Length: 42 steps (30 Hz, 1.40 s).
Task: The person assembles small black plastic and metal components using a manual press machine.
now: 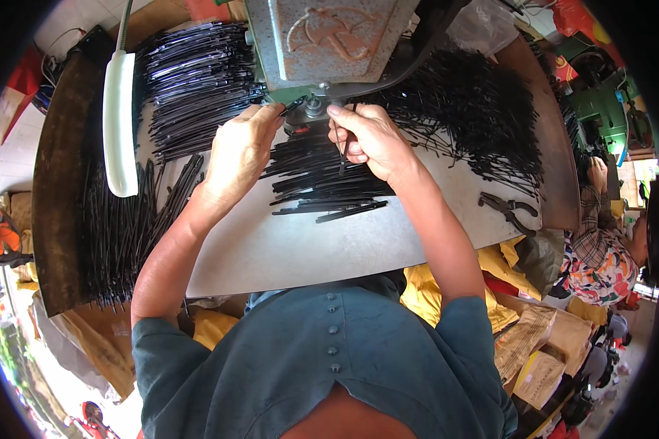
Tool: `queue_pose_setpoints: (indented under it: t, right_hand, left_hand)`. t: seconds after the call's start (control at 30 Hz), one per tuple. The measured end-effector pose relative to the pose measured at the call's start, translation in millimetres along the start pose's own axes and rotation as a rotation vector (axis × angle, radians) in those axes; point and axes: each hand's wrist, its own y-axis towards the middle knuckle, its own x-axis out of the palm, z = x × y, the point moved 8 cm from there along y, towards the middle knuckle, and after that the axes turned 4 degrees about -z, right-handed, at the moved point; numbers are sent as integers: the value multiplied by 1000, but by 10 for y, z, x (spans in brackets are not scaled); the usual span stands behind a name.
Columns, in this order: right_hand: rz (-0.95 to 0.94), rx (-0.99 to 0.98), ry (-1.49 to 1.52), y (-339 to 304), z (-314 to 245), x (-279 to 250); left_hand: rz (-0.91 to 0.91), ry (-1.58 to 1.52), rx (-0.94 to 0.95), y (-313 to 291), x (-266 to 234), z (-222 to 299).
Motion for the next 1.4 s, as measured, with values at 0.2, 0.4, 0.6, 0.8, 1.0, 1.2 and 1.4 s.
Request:
queue_pose_setpoints:
  t: [0.2, 0.4, 0.6, 0.8, 1.0, 1.2, 1.4]
  right_hand:
    - [-53, 12, 63, 36, 17, 76]
    - [-62, 8, 55, 39, 12, 93]
    - [-45, -5, 31, 45, 5, 92]
    - [-30, -3, 26, 42, 19, 73]
    - [-14, 9, 43, 71, 40, 77]
    - [-5, 2, 34, 47, 17, 62]
    - [-109, -52, 109, 31, 12, 371]
  left_hand:
    - [-26, -77, -1, -4, 41, -18]
    - [-30, -100, 12, 15, 60, -2]
    - [-13, -118, 11, 28, 65, 16]
    - [-20, -106, 18, 37, 72, 22]
    - [-9, 291, 129, 12, -8, 149]
    - [-426, -613, -508, -220, 88, -279]
    - [-542, -1257, -741, -511, 376, 90]
